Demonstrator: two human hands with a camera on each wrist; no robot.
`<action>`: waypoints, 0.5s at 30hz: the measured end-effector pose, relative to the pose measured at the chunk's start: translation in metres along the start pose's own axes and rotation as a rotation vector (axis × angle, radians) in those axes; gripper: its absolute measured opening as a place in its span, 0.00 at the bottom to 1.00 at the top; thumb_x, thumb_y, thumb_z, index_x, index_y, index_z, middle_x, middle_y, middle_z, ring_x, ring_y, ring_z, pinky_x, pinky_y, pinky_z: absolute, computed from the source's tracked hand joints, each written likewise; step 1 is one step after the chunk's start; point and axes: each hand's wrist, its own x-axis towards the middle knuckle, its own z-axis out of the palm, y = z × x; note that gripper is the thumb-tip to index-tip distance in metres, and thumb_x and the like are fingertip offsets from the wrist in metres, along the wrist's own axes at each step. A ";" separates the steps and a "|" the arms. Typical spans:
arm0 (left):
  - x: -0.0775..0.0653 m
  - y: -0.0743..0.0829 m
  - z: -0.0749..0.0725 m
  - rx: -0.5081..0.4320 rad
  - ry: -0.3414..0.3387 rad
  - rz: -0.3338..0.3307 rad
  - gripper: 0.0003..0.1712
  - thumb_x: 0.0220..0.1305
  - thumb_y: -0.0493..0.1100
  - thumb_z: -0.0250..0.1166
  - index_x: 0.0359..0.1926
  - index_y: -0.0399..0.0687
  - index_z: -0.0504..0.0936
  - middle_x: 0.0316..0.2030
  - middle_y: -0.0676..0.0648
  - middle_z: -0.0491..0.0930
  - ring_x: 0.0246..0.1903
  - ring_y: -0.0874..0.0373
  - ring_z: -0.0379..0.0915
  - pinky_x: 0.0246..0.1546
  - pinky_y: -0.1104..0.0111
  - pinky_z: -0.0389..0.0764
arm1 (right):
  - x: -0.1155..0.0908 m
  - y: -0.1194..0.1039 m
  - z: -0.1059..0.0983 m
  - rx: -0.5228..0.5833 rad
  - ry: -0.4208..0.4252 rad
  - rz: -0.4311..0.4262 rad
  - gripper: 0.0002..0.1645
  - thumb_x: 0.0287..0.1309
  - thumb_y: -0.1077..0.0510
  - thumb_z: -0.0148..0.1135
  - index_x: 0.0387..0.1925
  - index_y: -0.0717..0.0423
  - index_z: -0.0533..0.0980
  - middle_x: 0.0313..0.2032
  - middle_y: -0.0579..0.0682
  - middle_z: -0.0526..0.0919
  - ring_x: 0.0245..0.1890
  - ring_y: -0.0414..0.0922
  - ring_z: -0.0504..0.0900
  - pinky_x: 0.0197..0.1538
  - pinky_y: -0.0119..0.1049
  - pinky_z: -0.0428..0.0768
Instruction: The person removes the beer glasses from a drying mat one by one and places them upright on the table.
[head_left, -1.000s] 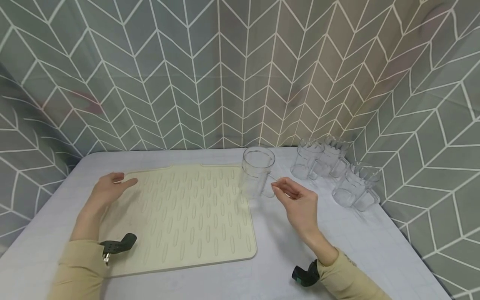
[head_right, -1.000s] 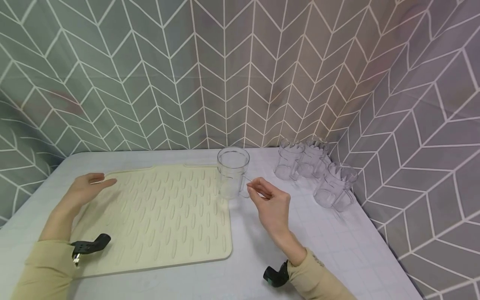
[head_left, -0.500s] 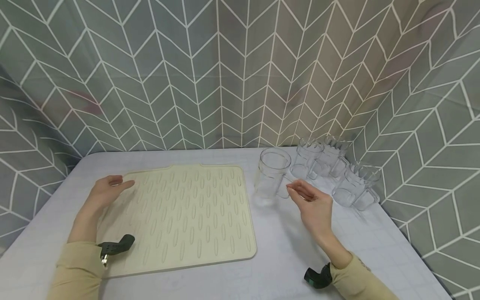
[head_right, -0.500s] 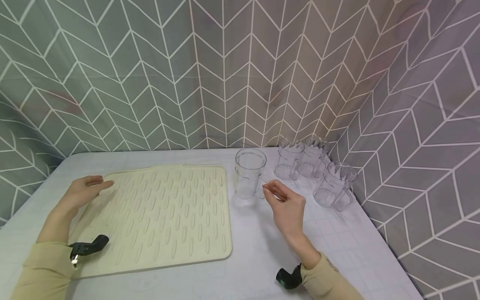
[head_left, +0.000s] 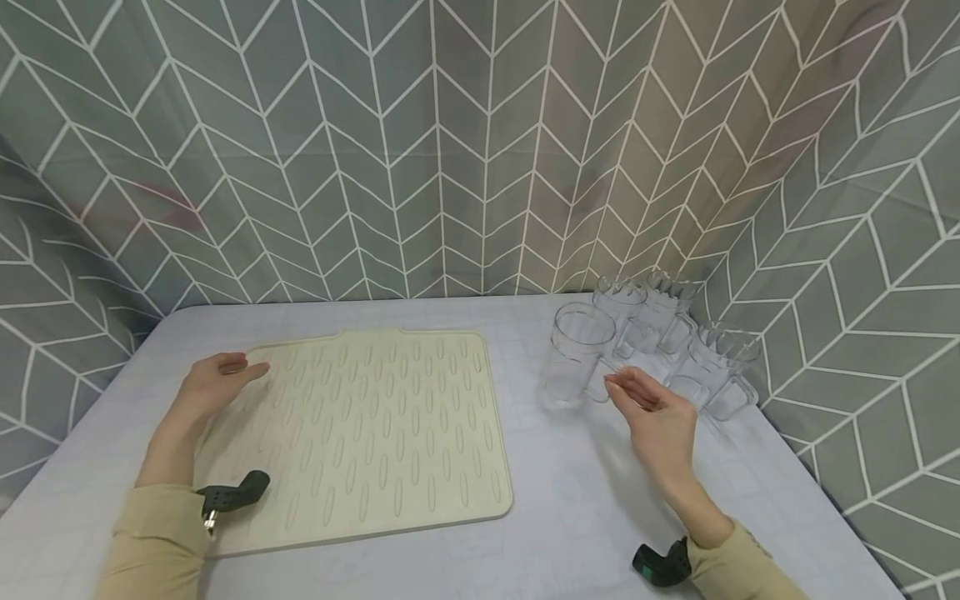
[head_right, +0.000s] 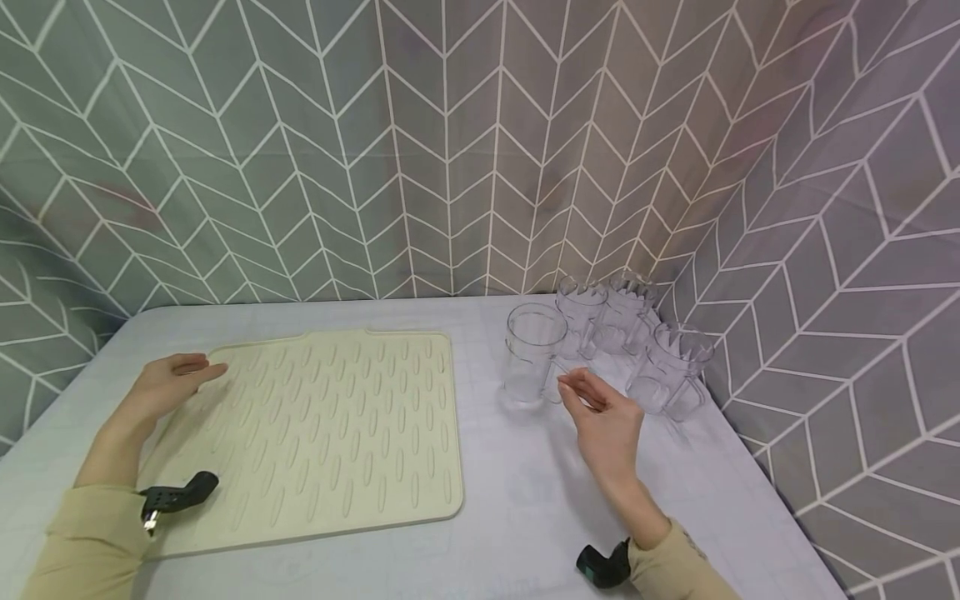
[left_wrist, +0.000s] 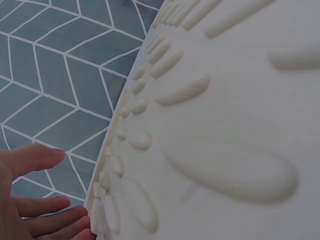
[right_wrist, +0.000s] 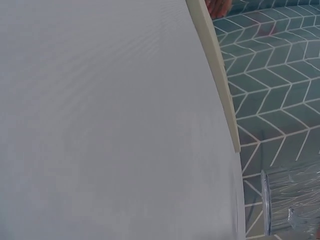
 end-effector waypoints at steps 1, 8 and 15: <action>0.000 0.000 0.000 0.001 0.000 -0.002 0.51 0.73 0.64 0.51 0.73 0.23 0.51 0.69 0.20 0.54 0.67 0.23 0.52 0.66 0.35 0.63 | 0.000 0.001 -0.002 -0.007 0.007 0.004 0.09 0.56 0.66 0.72 0.40 0.61 0.85 0.35 0.47 0.90 0.36 0.28 0.87 0.43 0.21 0.84; 0.000 0.001 0.001 0.011 0.001 0.017 0.50 0.73 0.64 0.50 0.72 0.22 0.51 0.69 0.20 0.55 0.67 0.23 0.52 0.66 0.35 0.64 | 0.002 0.014 -0.016 -0.035 0.068 0.053 0.10 0.55 0.66 0.72 0.41 0.63 0.85 0.31 0.34 0.88 0.34 0.26 0.86 0.41 0.18 0.84; 0.001 0.000 0.002 0.014 0.011 0.016 0.49 0.73 0.63 0.51 0.71 0.21 0.52 0.68 0.20 0.55 0.66 0.24 0.53 0.66 0.36 0.64 | 0.003 0.021 -0.026 -0.017 0.116 0.076 0.11 0.54 0.68 0.72 0.41 0.67 0.84 0.29 0.30 0.87 0.32 0.26 0.86 0.40 0.19 0.84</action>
